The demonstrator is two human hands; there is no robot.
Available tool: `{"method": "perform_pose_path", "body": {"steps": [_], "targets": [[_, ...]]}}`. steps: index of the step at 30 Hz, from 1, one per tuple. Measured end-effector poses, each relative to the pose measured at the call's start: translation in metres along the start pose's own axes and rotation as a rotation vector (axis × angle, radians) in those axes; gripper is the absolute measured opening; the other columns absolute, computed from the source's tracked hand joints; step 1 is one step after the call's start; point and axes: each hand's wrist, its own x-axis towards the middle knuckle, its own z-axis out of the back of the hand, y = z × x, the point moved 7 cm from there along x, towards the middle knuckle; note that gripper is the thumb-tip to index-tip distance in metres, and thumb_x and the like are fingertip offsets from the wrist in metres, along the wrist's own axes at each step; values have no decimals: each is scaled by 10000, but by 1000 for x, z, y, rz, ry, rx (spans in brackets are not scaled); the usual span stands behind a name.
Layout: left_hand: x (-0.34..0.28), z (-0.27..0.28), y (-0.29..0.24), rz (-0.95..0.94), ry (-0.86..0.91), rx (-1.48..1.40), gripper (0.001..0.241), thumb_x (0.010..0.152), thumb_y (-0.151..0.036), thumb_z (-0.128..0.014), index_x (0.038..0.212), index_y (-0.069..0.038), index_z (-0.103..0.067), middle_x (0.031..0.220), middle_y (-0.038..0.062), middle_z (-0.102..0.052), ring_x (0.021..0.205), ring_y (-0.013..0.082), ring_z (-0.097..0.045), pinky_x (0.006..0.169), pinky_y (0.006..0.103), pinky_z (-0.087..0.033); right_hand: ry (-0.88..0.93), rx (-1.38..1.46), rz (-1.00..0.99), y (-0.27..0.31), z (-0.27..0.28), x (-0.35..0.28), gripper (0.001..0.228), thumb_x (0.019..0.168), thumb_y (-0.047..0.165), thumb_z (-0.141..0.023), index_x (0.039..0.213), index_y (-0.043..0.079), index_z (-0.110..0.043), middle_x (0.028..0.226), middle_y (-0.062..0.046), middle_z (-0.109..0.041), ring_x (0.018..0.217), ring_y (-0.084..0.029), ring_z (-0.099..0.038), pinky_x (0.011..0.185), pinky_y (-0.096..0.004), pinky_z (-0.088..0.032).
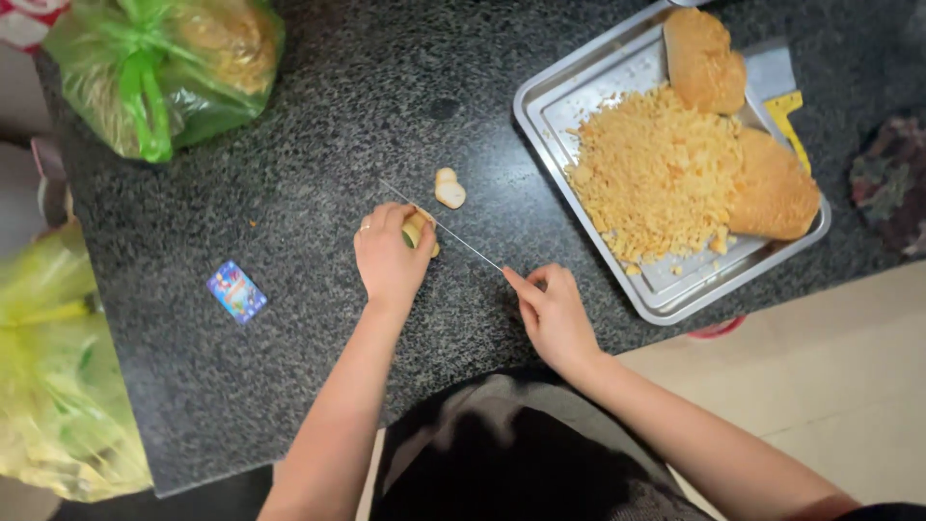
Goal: Slicing a small green vegetable on a kitchen counter.
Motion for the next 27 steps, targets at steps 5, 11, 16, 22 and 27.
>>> {"method": "perform_pose_path", "body": {"steps": [5,11,16,22,27], "targets": [[1,5,-4,-28,-10,28,314,735,-365,-824,1001,-221,-738,1048,-21,-714,953,240,-695,820,408,-536,28,-19,-12,-4,6,-1,453,939,90,-632,1355,244,-723,993,-61,-576,934,-293,-601,850,-383,-534],[4,9,-6,-41,-32,3,314,716,-350,-841,983,-219,-741,1026,-25,-724,947,239,-705,788,404,-542,53,27,18,0,7,5,486,937,57,-602,1383,216,-712,979,-59,-559,946,-304,-602,844,-370,-530],[5,7,0,-41,-42,-18,306,708,-339,-853,964,-220,-733,1010,-38,-729,929,230,-709,770,394,-540,28,-20,52,-5,-6,7,483,908,56,-632,1364,198,-709,989,-94,-553,972,-336,-596,850,-409,-534],[5,7,1,-38,-55,-29,304,693,-330,-853,952,-225,-732,990,-37,-732,907,241,-712,752,397,-548,53,-50,69,-11,0,13,467,892,72,-628,1327,211,-727,998,-95,-551,986,-338,-598,877,-420,-528],[3,7,-1,-36,-61,-14,310,704,-328,-854,971,-223,-735,1015,-34,-738,934,237,-710,769,396,-543,44,-88,121,-12,14,12,488,882,50,-622,1336,204,-714,989,-108,-553,977,-361,-608,881,-415,-526]]}}
